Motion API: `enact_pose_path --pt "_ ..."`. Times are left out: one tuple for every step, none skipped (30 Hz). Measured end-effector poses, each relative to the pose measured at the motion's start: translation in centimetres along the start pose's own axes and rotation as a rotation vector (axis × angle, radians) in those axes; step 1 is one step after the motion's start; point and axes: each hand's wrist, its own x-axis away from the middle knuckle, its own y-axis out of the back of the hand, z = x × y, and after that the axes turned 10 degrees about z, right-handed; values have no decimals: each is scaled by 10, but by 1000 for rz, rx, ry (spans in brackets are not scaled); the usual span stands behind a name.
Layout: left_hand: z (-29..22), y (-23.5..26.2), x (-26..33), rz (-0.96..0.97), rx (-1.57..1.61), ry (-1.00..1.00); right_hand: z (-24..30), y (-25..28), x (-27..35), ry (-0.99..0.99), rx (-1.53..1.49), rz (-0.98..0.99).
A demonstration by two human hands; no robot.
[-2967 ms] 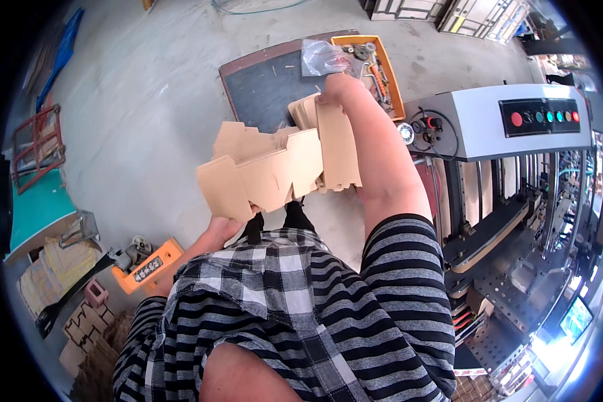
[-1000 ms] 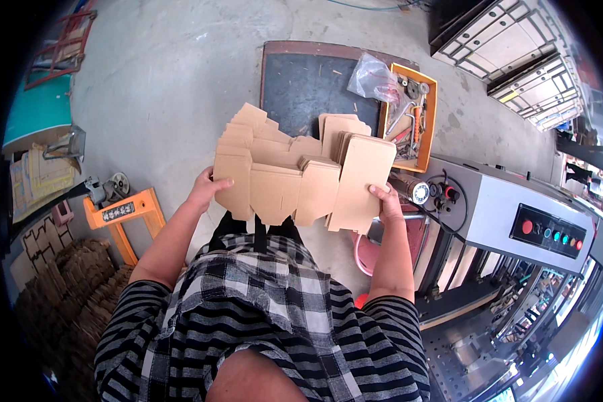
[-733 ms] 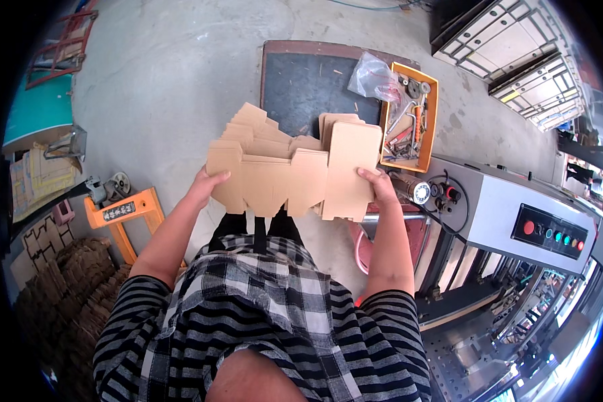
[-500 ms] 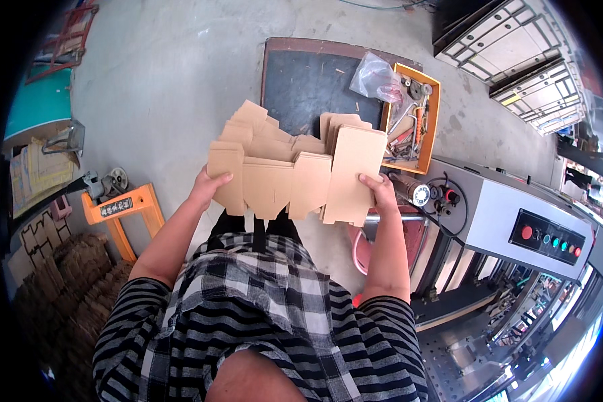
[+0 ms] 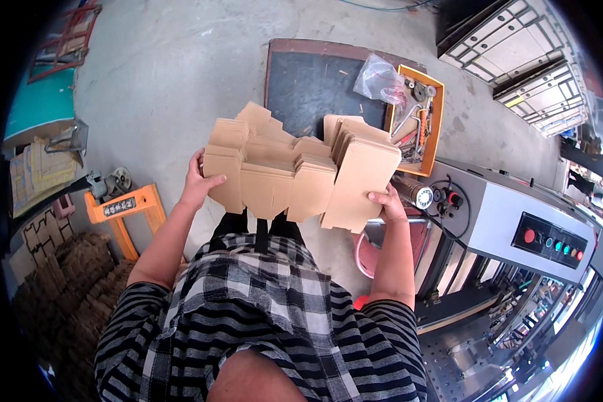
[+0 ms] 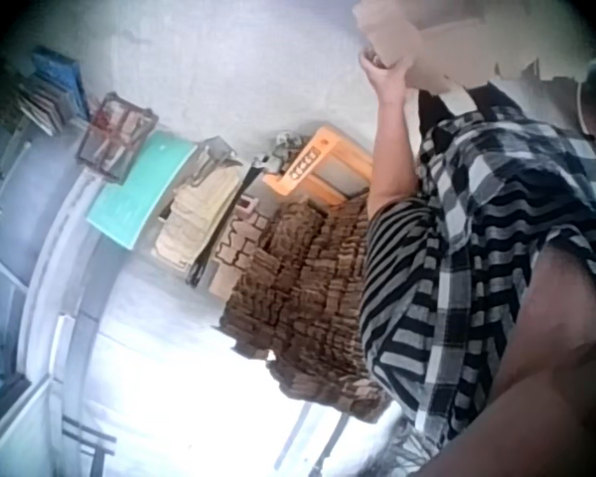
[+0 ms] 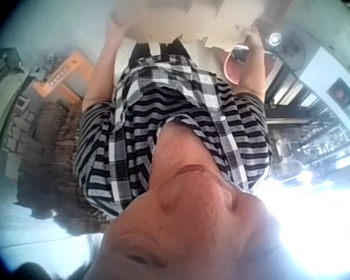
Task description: The person picks up stacks of flat cardboard pieces from the floor and a nearby pile, then feeds them one by one into a cardboard processing machine. They repeat this cycle of gathering and feeding the cardboard throughout the clip.
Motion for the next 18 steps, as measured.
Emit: enact_pose_path --pt "-3 3 -1 28 -11 12 -1 0 2 7 12 -3" --pt "-6 7 -3 57 -23 24 -1 0 4 15 23 -7" --pt "-11 10 -4 86 -35 32 1 0 7 30 51 -16" --pt "-16 15 -2 123 -82 10 4 -1 12 46 78 -24" --pt "-22 19 0 160 -129 -13 8 -3 17 62 105 -34" --pt "-30 22 3 194 -178 -37 13 -8 23 101 120 -42" --pt "-39 24 7 200 -197 -32 22 -16 31 138 133 -51" --pt "-49 26 14 205 -215 -27 31 -24 41 175 145 -60" --pt "-56 27 19 210 -236 -23 40 -37 52 191 88 -75" --pt "-61 29 20 223 -308 -57 38 -32 59 154 125 -58" --pt "-65 32 21 235 -380 -90 37 -21 66 116 162 -40" --pt "-64 34 24 243 -450 -120 36 -18 70 73 200 -17" --pt "-62 33 23 249 -530 -193 31 -18 70 41 103 16" --pt "-57 31 18 255 -609 -267 28 -18 64 136 258 50" --pt "-50 29 13 260 -689 -340 26 -17 57 239 410 69" --pt "-36 30 10 279 -718 -344 26 -22 50 238 386 52" --pt "-18 31 5 293 -749 -350 24 -27 43 239 361 38" --pt "-5 32 0 309 -780 -362 12 -17 33 221 303 5"
